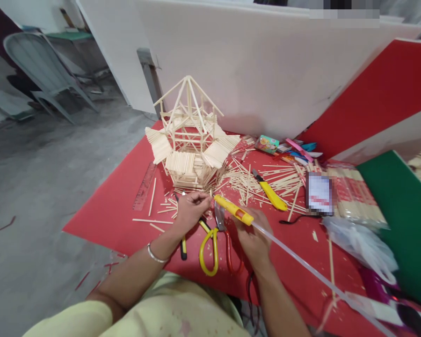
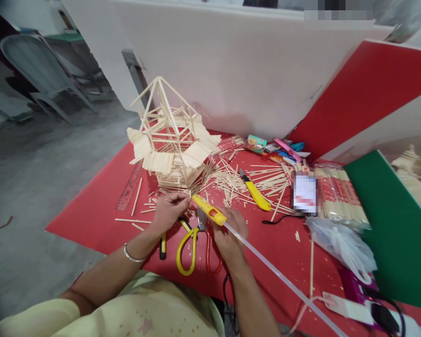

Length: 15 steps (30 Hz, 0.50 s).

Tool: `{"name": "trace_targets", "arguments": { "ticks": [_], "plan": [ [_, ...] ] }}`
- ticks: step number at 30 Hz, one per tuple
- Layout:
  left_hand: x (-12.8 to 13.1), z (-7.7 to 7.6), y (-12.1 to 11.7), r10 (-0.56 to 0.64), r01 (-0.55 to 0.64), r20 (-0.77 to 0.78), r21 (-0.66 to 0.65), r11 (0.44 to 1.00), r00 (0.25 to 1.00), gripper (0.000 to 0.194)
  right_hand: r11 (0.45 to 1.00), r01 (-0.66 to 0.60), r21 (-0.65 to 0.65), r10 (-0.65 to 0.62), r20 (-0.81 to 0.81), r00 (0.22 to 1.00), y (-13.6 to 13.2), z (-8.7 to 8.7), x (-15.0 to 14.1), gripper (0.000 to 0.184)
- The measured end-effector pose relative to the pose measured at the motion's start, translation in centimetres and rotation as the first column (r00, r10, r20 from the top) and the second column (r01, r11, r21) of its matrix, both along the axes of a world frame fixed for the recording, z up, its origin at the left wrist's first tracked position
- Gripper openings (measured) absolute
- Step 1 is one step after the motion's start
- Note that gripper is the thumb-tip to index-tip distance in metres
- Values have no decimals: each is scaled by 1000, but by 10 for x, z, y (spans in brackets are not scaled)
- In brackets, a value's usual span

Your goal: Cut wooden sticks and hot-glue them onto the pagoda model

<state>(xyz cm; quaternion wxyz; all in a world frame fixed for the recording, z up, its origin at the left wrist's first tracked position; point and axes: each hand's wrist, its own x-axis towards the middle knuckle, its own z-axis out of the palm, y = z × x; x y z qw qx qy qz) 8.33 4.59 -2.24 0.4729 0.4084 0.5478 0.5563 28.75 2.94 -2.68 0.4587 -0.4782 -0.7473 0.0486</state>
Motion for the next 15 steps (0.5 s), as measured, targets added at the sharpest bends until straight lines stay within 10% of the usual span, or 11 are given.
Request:
{"name": "trace_targets", "arguments": {
  "ticks": [15],
  "plan": [
    [2,0,0,-82,83,-40,5,997,996,20,999,38,-25,-41,-161,986,1,-2,2,25]
  ]
}}
